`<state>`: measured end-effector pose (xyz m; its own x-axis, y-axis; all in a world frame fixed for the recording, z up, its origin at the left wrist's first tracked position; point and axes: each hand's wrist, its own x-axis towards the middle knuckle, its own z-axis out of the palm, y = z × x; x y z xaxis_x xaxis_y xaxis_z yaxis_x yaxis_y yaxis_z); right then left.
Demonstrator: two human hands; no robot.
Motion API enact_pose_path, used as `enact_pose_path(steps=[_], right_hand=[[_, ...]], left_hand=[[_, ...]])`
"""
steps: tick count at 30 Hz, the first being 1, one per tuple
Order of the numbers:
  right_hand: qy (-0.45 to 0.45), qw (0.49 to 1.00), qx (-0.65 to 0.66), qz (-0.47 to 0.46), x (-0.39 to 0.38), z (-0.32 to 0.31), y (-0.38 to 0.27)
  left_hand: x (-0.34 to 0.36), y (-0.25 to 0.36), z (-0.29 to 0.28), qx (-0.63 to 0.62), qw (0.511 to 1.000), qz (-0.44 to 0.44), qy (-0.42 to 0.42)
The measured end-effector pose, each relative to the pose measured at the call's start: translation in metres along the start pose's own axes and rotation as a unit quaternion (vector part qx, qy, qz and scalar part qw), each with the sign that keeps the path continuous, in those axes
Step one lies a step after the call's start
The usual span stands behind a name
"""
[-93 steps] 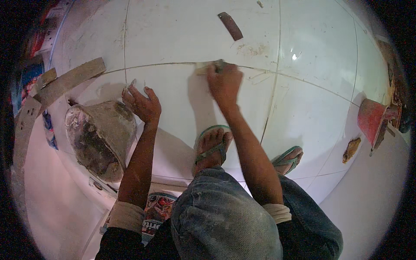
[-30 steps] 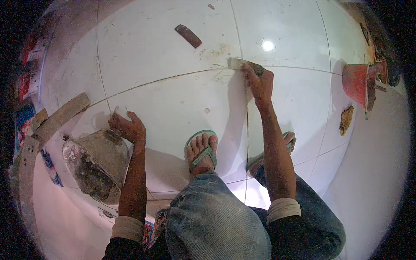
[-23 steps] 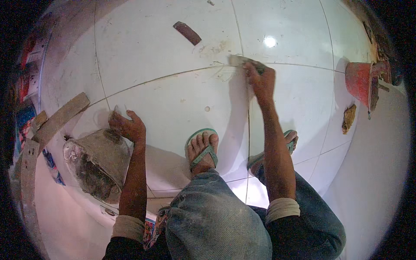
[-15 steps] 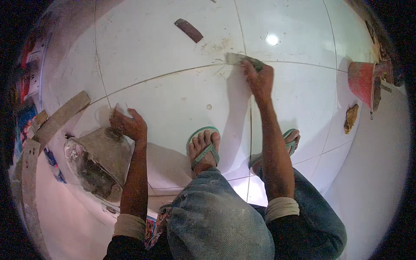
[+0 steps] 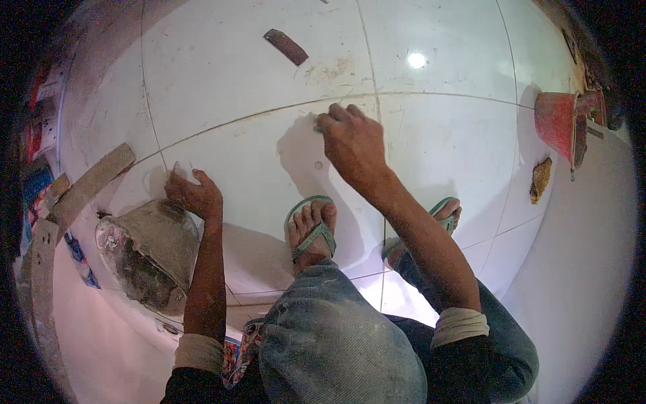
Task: Apply grout to the gaps between floor tiles using a small spreader.
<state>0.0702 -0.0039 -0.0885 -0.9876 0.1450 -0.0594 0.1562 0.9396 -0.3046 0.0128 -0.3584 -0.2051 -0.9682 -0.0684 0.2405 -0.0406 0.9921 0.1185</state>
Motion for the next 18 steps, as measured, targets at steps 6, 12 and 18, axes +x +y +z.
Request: enact_pose_path(steps=[6, 12, 18], right_hand=[[0.062, 0.997, -0.025, 0.031, 0.003, 0.015, 0.027], [0.114, 0.988, -0.015, 0.105, 0.009, -0.005, 0.027], [-0.034, 0.999, 0.017, 0.038, 0.008, -0.012, 0.019]], left_hand=[[-0.001, 0.009, -0.001, -0.012, 1.000, -0.006, -0.003], [0.001, 0.008, -0.002, -0.043, 0.999, -0.018, -0.018], [0.002, -0.004, -0.001, -0.012, 1.000, 0.010, 0.005]])
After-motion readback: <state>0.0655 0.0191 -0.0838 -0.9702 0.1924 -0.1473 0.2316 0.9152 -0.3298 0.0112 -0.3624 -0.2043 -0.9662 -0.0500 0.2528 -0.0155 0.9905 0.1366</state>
